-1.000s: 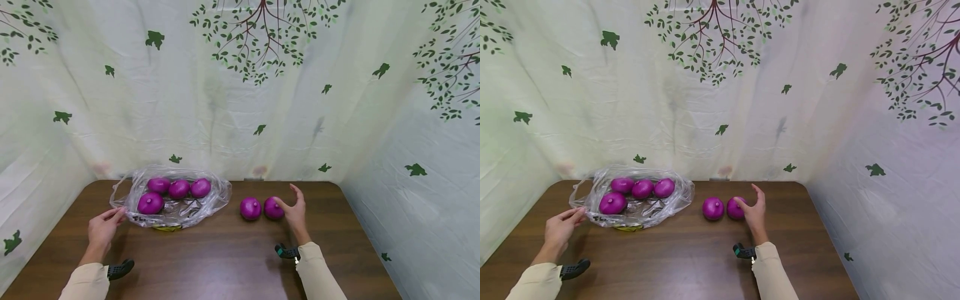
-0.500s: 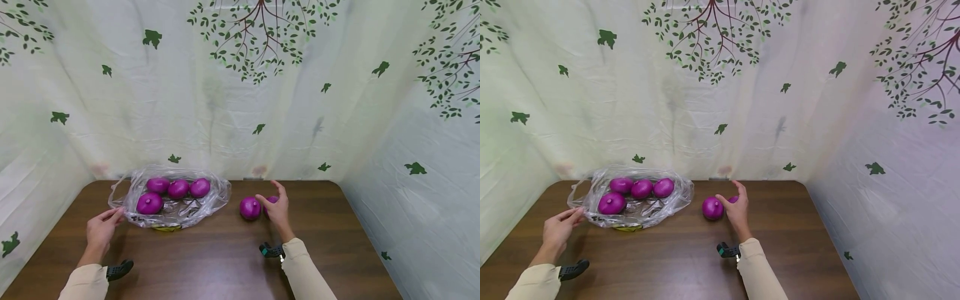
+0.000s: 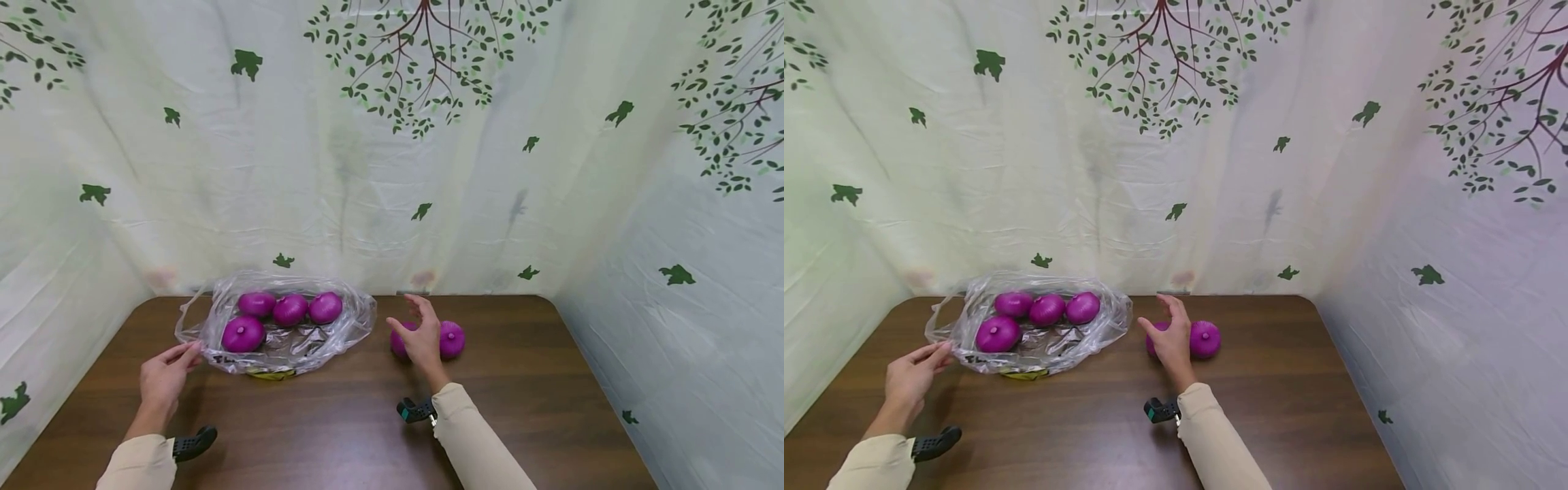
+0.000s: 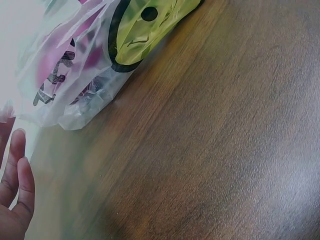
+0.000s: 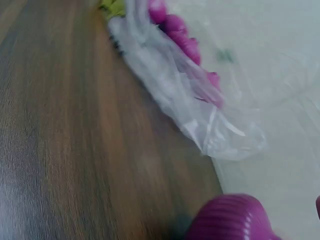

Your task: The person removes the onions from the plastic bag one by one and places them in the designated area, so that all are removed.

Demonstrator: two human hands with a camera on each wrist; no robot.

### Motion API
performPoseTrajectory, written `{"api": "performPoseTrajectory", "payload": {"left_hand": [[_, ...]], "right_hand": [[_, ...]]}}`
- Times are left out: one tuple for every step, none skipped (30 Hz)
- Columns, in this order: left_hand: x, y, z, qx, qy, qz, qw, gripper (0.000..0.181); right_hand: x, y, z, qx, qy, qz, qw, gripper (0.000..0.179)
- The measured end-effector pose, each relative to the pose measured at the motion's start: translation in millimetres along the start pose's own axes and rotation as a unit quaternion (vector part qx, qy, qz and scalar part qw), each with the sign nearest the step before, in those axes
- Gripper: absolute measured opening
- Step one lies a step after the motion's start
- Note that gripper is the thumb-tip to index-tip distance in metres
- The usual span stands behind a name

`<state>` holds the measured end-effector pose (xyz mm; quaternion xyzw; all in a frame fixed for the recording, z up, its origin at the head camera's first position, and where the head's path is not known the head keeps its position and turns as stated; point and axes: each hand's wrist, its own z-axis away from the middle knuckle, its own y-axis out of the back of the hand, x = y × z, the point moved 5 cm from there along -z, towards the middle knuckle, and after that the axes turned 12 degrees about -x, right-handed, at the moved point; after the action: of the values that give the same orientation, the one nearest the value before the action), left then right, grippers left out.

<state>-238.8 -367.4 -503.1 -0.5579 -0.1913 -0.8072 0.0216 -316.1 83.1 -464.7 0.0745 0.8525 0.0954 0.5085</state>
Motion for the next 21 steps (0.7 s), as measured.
{"api": "performPoseTrajectory", "payload": {"left_hand": [[-0.3, 0.4, 0.0, 0.0, -0.002, 0.001, 1.0, 0.063], [-0.4, 0.8, 0.1, 0.0, -0.005, 0.001, 1.0, 0.063], [-0.8, 1.3, 0.1, 0.001, -0.005, 0.003, 1.0, 0.063], [-0.7, 1.3, 0.0, 0.0, -0.007, 0.006, 1.0, 0.063], [-0.7, 1.2, 0.1, 0.0, -0.008, 0.009, 0.9999, 0.062], [-1.2, 1.2, 0.2, 0.0, -0.008, 0.012, 0.9999, 0.062], [-1.8, 1.2, 0.4, -0.001, -0.008, 0.016, 0.9998, 0.061], [-2.6, 1.1, 0.5, -0.001, -0.008, 0.017, 0.9998, 0.06], [-3.5, 0.9, 0.7, -0.001, -0.008, 0.021, 0.9998, 0.059], [-4.3, 0.5, 0.8, -0.002, -0.009, 0.023, 0.9997, 0.058], [-5.2, 0.1, 0.7, -0.001, -0.009, 0.024, 0.9997, 0.057], [-6.3, 0.3, 0.8, -0.001, -0.008, 0.024, 0.9997, 0.057], [-7.1, 0.4, 1.0, -0.001, -0.008, 0.024, 0.9997, 0.058], [-7.9, 0.7, 1.1, 0.001, -0.006, 0.023, 0.9997, 0.059], [-8.4, 0.9, 1.3, 0.003, -0.004, 0.023, 0.9997, 0.06], [-8.7, 1.2, 1.4, 0.005, -0.002, 0.022, 0.9998, 0.061], [-8.5, 1.4, 1.6, 0.005, -0.002, 0.019, 0.9998, 0.063], [-8.3, 1.6, 1.7, 0.005, -0.002, 0.018, 0.9998, 0.063], [-7.8, 1.8, 1.8, 0.005, -0.003, 0.017, 0.9998, 0.064], [-7.5, 1.9, 1.9, 0.006, -0.003, 0.017, 0.9998, 0.063], [-7.0, 2.0, 2.0, 0.005, -0.004, 0.016, 0.9998, 0.063]], "right_hand": [[-2, -3, -0.6, 0.0, 0.004, 0.013, 0.9999, 0.051], [-4, -7, -1.5, -0.002, 0.011, 0.021, 0.9997, 0.051], [-5, -11, -2.1, -0.005, 0.016, 0.031, 0.9994, 0.05], [-7, -15, -3.2, -0.009, 0.023, 0.039, 0.999, 0.05], [-9, -19, -4.2, -0.015, 0.03, 0.044, 0.9985, 0.05], [-10, -23, -5.0, -0.025, 0.035, 0.046, 0.998, 0.051], [-11, -28, -5.7, -0.038, 0.04, 0.046, 0.9974, 0.051], [-12, -33, -6.5, -0.052, 0.045, 0.045, 0.9966, 0.052], [-13, -38, -7.2, -0.067, 0.048, 0.044, 0.9956, 0.054], [-14, -43, -8.0, -0.083, 0.054, 0.037, 0.9944, 0.055], [-14, -48, -8.7, -0.097, 0.058, 0.033, 0.9931, 0.056], [-15, -53, -9.2, -0.109, 0.063, 0.03, 0.9916, 0.057], [-15, -57, -9.6, -0.117, 0.067, 0.028, 0.9905, 0.058], [-16, -61, -10.2, -0.122, 0.07, 0.028, 0.9897, 0.058], [-16, -65, -10.8, -0.125, 0.073, 0.027, 0.9891, 0.059], [-17, -68, -11.5, -0.127, 0.074, 0.027, 0.9887, 0.058], [-17, -71, -12.3, -0.128, 0.074, 0.029, 0.9886, 0.058], [-17, -73, -13.1, -0.128, 0.073, 0.032, 0.9886, 0.058], [-18, -76, -13.8, -0.129, 0.071, 0.033, 0.9886, 0.058], [-18, -79, -14.5, -0.13, 0.067, 0.037, 0.9886, 0.058], [-19, -82, -14.9, -0.13, 0.064, 0.043, 0.9885, 0.057]]}}
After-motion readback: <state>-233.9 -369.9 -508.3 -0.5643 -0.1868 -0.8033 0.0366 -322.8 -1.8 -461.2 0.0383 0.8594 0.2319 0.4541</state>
